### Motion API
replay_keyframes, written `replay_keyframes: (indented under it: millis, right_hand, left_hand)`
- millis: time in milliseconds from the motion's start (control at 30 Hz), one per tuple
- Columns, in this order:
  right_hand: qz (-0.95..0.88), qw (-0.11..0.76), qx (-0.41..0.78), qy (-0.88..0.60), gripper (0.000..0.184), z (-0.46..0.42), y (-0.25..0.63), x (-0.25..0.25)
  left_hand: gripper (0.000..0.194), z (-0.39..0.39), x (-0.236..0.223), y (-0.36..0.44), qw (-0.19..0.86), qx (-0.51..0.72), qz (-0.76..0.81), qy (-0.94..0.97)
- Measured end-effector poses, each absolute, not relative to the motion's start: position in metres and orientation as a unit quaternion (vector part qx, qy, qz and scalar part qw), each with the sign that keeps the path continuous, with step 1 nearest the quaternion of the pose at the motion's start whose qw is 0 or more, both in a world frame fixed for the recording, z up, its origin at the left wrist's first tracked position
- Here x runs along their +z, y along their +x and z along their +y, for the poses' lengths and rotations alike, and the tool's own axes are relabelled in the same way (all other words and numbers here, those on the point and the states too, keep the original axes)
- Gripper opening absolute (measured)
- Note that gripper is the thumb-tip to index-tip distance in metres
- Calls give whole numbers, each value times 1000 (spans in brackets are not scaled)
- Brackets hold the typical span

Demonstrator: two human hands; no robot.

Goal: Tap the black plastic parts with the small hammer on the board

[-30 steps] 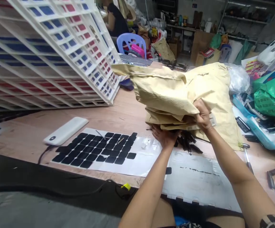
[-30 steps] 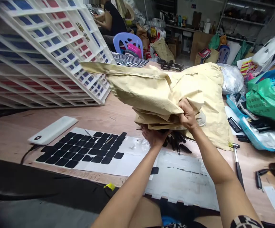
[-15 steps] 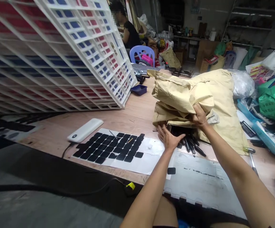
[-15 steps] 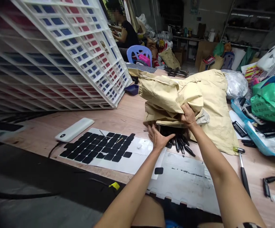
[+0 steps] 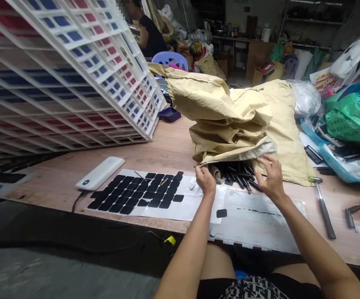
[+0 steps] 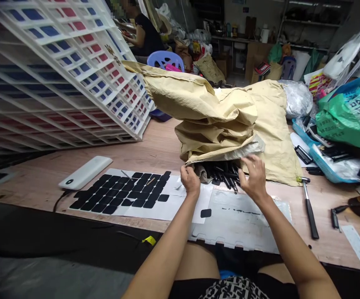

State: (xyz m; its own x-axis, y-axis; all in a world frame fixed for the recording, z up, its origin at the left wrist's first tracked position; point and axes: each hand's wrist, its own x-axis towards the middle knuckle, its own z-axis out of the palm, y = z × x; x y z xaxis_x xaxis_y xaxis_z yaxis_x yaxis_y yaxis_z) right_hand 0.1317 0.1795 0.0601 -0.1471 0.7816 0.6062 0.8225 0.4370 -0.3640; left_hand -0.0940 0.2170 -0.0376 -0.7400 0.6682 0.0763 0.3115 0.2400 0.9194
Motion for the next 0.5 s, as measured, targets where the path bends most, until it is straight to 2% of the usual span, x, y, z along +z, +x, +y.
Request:
replay_keyframes:
  millis: [100,267,333,433,500]
  right_hand:
    - [-739,342,0,-580,21,129,160,27]
    - [-673,313,-51,-669,21,70,223,4]
    - [-642,288,-83,-706,23,55,251,2]
    - [-581,249,-116,-766,29,37,285,-2]
    - [-553,230,-124,-791,36,30,296,-8]
  left_hand:
    - [22,203,-41,-97,157,519,778,317]
    - [21,190,-36,-105,149,476,798,339]
    - [34,183,-29,-103,131,474,802,340]
    - [70,164,-17,-91,47,485,803,343]
    - [71,149,-12,-77,-15,481,791,379]
